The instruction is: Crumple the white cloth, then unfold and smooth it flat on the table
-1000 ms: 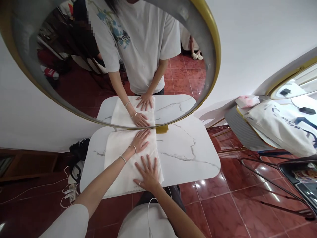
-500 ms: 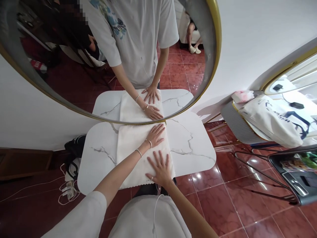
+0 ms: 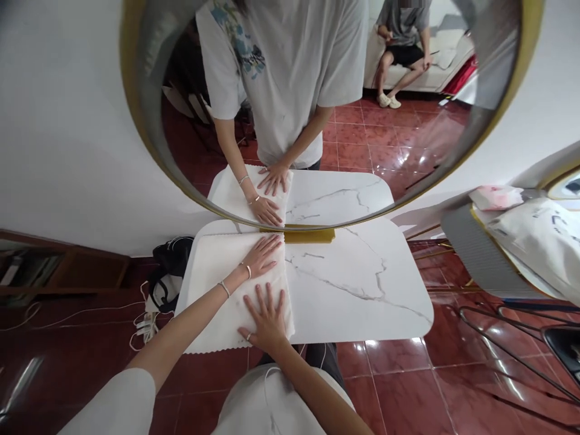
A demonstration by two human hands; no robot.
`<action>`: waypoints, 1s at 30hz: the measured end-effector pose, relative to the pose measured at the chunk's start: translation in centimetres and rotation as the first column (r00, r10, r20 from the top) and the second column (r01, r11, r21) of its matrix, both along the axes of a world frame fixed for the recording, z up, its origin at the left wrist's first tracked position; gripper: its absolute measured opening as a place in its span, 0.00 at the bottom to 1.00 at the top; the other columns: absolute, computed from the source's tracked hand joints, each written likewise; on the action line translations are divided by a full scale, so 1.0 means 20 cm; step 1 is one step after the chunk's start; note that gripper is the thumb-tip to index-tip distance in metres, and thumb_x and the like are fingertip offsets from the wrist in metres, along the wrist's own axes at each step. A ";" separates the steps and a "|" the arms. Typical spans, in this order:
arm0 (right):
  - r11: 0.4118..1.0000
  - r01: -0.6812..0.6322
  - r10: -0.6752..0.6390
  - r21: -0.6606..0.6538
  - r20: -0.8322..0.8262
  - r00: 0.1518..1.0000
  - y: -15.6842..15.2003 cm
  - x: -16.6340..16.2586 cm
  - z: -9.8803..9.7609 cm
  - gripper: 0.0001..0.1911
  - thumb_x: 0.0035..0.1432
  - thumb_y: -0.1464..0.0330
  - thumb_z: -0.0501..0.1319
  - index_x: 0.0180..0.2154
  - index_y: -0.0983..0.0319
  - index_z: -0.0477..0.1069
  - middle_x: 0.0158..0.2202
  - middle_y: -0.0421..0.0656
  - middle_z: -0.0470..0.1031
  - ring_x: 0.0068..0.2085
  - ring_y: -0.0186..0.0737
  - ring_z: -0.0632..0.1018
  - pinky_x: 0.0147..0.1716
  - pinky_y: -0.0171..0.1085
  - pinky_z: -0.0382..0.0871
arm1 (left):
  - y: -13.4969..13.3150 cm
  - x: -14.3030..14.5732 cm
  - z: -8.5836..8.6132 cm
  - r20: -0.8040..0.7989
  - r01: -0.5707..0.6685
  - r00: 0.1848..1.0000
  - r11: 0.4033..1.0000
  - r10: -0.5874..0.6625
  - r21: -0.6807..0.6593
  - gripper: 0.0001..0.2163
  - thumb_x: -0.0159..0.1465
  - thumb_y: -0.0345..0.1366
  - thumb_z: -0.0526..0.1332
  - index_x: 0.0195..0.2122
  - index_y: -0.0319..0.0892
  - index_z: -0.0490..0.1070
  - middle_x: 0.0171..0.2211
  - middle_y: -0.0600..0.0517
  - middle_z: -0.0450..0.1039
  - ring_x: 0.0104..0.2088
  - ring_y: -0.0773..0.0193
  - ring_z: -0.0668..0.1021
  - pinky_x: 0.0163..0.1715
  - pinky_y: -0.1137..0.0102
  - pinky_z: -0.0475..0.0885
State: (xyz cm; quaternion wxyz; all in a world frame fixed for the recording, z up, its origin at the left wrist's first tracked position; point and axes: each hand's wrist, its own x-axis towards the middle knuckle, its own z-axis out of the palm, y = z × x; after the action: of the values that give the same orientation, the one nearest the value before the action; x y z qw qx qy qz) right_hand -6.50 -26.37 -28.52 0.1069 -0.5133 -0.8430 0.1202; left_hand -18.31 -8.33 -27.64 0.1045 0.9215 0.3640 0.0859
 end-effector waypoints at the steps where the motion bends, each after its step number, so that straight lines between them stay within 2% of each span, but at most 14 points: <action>1: 1.000 0.002 -0.002 0.002 -0.013 1.000 0.01 -0.01 0.00 0.42 0.59 0.44 0.50 0.68 0.50 0.38 0.70 0.46 0.39 0.68 0.63 0.45 0.59 0.69 0.30 | -0.02 -0.06 0.00 0.013 -0.053 0.999 0.999 0.053 0.003 0.27 0.68 0.39 0.48 0.68 0.40 0.46 0.69 0.47 0.45 0.69 0.59 0.48 0.67 0.59 0.43; 3: 0.999 0.043 -0.042 0.008 -0.040 0.998 0.05 -0.01 0.00 0.39 0.62 0.47 0.48 0.68 0.52 0.38 0.69 0.44 0.45 0.67 0.57 0.50 0.62 0.63 0.37 | -0.09 -0.18 -0.01 0.055 -0.264 0.963 0.964 0.263 0.024 0.25 0.69 0.38 0.46 0.67 0.41 0.48 0.69 0.46 0.46 0.69 0.58 0.49 0.67 0.56 0.45; 5: 0.992 0.117 -0.115 0.036 -0.060 0.992 0.15 0.00 0.01 0.36 0.65 0.52 0.47 0.68 0.56 0.37 0.68 0.44 0.49 0.67 0.51 0.52 0.63 0.55 0.44 | -0.15 -0.29 -0.03 0.084 -0.524 0.850 0.851 0.520 0.032 0.25 0.69 0.41 0.46 0.67 0.43 0.50 0.69 0.45 0.44 0.69 0.52 0.47 0.65 0.49 0.45; 7: 0.984 0.155 -0.150 0.088 -0.066 0.987 0.29 0.01 0.02 0.35 0.67 0.58 0.46 0.69 0.62 0.34 0.68 0.46 0.49 0.68 0.48 0.49 0.64 0.51 0.47 | -0.18 -0.37 -0.05 0.065 -0.671 0.740 0.741 0.669 0.021 0.26 0.68 0.45 0.48 0.66 0.45 0.53 0.69 0.45 0.42 0.69 0.45 0.44 0.63 0.42 0.44; 8: 0.981 0.154 -0.147 0.116 -0.063 0.987 0.37 0.00 0.02 0.35 0.68 0.60 0.45 0.69 0.64 0.32 0.69 0.48 0.47 0.68 0.48 0.47 0.64 0.50 0.47 | -0.19 -0.39 -0.06 0.044 -0.696 0.718 0.718 0.695 0.016 0.26 0.67 0.46 0.50 0.66 0.47 0.54 0.70 0.46 0.41 0.68 0.44 0.44 0.63 0.40 0.43; 12: 0.978 0.131 -0.123 0.164 -0.057 0.991 0.66 -0.08 -0.02 0.36 0.67 0.63 0.44 0.68 0.71 0.29 0.69 0.54 0.44 0.69 0.49 0.44 0.64 0.51 0.46 | -0.13 -0.39 -0.06 0.009 -0.709 0.706 0.706 0.709 0.009 0.26 0.66 0.49 0.52 0.65 0.52 0.56 0.70 0.48 0.41 0.68 0.42 0.44 0.62 0.39 0.41; 16: 0.973 0.172 -0.166 0.153 -0.050 0.985 0.84 -0.18 -0.04 0.35 0.66 0.62 0.44 0.67 0.76 0.41 0.68 0.58 0.46 0.68 0.51 0.46 0.64 0.52 0.46 | 0.01 -0.39 -0.04 0.020 -0.715 0.699 0.699 0.715 -0.001 0.26 0.66 0.49 0.52 0.65 0.53 0.55 0.69 0.49 0.43 0.68 0.43 0.45 0.62 0.39 0.42; 21: 0.972 0.232 -0.234 0.040 0.060 0.970 1.04 -0.29 -0.02 0.32 0.65 0.63 0.44 0.64 0.77 0.51 0.64 0.60 0.56 0.64 0.58 0.57 0.61 0.55 0.48 | 0.23 -0.44 -0.05 0.032 -0.705 0.709 0.710 0.704 -0.001 0.25 0.65 0.49 0.53 0.63 0.51 0.59 0.68 0.49 0.47 0.68 0.45 0.46 0.63 0.41 0.39; 25: 0.968 0.250 -0.246 -0.031 0.106 0.964 1.22 -0.37 -0.01 0.28 0.67 0.64 0.40 0.59 0.74 0.61 0.53 0.62 0.69 0.55 0.60 0.68 0.55 0.57 0.55 | 0.35 -0.46 -0.04 0.019 -0.719 0.694 0.695 0.719 -0.027 0.23 0.66 0.48 0.51 0.61 0.49 0.63 0.66 0.47 0.55 0.67 0.46 0.53 0.64 0.42 0.39; 27: 0.971 0.232 -0.224 -0.053 0.127 0.966 1.26 -0.38 0.00 0.27 0.67 0.63 0.40 0.58 0.70 0.63 0.51 0.60 0.71 0.53 0.60 0.69 0.53 0.57 0.57 | 0.35 -0.47 -0.04 0.019 -0.762 0.647 0.647 0.762 -0.037 0.23 0.67 0.48 0.50 0.61 0.49 0.63 0.65 0.46 0.56 0.66 0.46 0.54 0.63 0.40 0.39; 30: 0.984 0.173 -0.163 -0.053 0.145 0.976 1.22 -0.34 0.02 0.26 0.67 0.60 0.43 0.63 0.60 0.58 0.55 0.56 0.68 0.55 0.59 0.68 0.53 0.58 0.55 | 0.20 -0.48 -0.03 0.026 -0.863 0.503 0.503 0.864 -0.040 0.25 0.67 0.48 0.50 0.64 0.48 0.58 0.68 0.46 0.47 0.68 0.44 0.49 0.63 0.39 0.38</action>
State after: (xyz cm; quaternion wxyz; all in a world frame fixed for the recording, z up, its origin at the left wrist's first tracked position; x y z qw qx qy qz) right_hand -13.38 -1.89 -28.04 0.0402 -0.5931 -0.7976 0.1019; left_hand -27.86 -4.37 -28.28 0.0656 0.6144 0.7733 0.1423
